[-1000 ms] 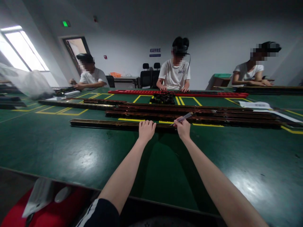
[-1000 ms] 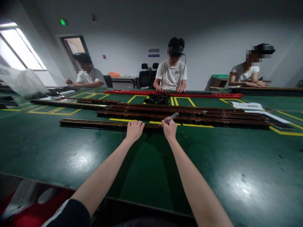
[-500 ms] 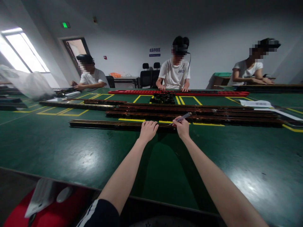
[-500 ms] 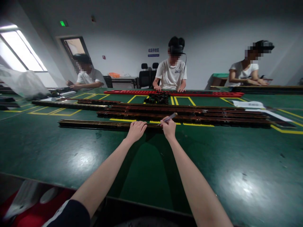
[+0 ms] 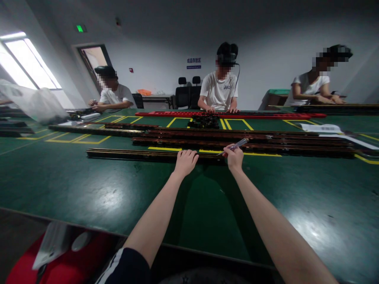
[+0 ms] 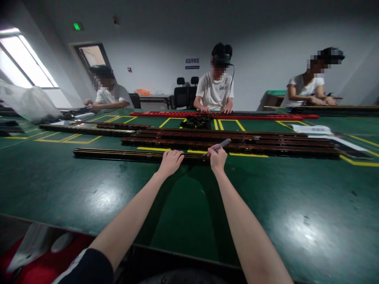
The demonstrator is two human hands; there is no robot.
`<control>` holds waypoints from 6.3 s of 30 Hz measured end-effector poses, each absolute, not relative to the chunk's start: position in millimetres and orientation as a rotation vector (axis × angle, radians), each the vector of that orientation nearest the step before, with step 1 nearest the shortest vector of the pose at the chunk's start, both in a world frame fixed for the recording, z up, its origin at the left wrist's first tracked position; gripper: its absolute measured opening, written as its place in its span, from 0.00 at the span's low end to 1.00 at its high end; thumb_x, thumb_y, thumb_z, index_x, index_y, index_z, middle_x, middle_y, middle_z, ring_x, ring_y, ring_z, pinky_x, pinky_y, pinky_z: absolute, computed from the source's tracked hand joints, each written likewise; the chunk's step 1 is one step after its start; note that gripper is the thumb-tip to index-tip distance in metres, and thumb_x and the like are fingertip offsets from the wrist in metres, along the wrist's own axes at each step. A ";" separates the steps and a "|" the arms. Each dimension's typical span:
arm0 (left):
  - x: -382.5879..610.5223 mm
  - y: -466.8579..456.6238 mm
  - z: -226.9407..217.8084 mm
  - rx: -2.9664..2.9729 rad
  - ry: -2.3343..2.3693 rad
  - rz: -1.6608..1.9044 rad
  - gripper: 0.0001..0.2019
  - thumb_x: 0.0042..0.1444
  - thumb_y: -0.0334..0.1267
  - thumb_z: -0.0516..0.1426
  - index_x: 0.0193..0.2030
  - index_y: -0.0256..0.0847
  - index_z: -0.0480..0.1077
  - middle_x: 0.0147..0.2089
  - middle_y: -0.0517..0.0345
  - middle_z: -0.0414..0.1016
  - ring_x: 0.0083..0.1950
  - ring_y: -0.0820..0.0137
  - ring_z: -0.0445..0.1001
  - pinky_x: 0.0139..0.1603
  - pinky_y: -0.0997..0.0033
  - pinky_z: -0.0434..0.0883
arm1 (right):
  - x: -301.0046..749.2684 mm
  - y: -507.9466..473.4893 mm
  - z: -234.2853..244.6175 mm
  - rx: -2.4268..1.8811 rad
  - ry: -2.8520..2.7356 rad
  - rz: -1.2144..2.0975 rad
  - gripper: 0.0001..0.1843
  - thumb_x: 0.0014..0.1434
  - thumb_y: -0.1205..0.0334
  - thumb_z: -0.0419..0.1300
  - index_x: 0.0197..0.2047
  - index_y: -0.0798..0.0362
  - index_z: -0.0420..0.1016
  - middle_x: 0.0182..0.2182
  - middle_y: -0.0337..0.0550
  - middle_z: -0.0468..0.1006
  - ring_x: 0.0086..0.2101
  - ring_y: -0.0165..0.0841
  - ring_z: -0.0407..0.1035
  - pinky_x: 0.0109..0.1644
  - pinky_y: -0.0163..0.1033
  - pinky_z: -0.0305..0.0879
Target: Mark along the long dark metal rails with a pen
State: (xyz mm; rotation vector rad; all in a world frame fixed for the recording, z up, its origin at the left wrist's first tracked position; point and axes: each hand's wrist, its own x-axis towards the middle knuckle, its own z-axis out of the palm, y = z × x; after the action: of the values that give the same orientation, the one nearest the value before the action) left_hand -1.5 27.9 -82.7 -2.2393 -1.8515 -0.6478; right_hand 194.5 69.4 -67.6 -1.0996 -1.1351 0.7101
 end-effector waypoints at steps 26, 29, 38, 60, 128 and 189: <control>-1.8 27.8 -83.7 -2.223 -1.848 -0.635 0.19 0.69 0.43 0.41 0.54 0.44 0.70 0.54 0.52 0.74 0.56 0.61 0.70 0.62 0.56 0.60 | 200.3 75.3 -75.8 -1.094 -1.053 0.639 0.05 0.44 0.59 0.59 0.22 0.50 0.66 0.14 0.33 0.68 0.20 0.33 0.67 0.30 0.40 0.66; -1.7 27.9 -83.5 -2.228 -1.858 -0.631 0.19 0.69 0.43 0.41 0.54 0.44 0.70 0.54 0.52 0.74 0.56 0.62 0.70 0.62 0.56 0.60 | 200.7 76.0 -76.5 -1.087 -1.043 0.622 0.05 0.43 0.59 0.58 0.22 0.49 0.65 0.14 0.33 0.67 0.19 0.33 0.66 0.28 0.40 0.65; -3.0 28.5 -84.9 -2.239 -1.844 -0.657 0.19 0.69 0.43 0.41 0.54 0.44 0.70 0.54 0.51 0.74 0.56 0.61 0.70 0.62 0.55 0.60 | 199.4 72.4 -73.3 -1.074 -1.000 0.611 0.04 0.43 0.61 0.58 0.23 0.50 0.65 0.15 0.33 0.66 0.19 0.32 0.65 0.26 0.38 0.62; -2.7 28.7 -84.7 -2.241 -1.856 -0.645 0.19 0.69 0.43 0.42 0.55 0.41 0.69 0.54 0.52 0.74 0.56 0.61 0.70 0.63 0.55 0.60 | 201.1 73.9 -73.9 -1.063 -0.957 0.603 0.04 0.44 0.66 0.58 0.22 0.51 0.65 0.13 0.30 0.64 0.17 0.30 0.63 0.25 0.36 0.60; -2.4 29.4 -88.0 -2.212 -1.820 -0.678 0.19 0.69 0.42 0.42 0.57 0.43 0.68 0.57 0.53 0.74 0.59 0.63 0.69 0.63 0.56 0.60 | 169.0 59.3 -93.9 -1.290 -2.199 -0.308 0.07 0.62 0.56 0.54 0.37 0.50 0.62 0.32 0.50 0.79 0.38 0.46 0.74 0.57 0.55 0.50; -3.4 33.3 -94.8 -2.004 -1.929 -0.755 0.18 0.68 0.42 0.45 0.53 0.42 0.73 0.53 0.50 0.76 0.56 0.59 0.69 0.64 0.54 0.58 | 167.9 62.2 -93.7 -1.400 -2.093 -0.290 0.19 0.58 0.45 0.58 0.39 0.52 0.58 0.34 0.54 0.76 0.40 0.47 0.70 0.45 0.45 0.55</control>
State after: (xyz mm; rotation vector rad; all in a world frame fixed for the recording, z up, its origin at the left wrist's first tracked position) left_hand -3.4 33.3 -94.8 -2.0037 -1.9285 -0.7547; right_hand 167.9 62.2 -93.7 -1.4001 -2.0933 -0.2897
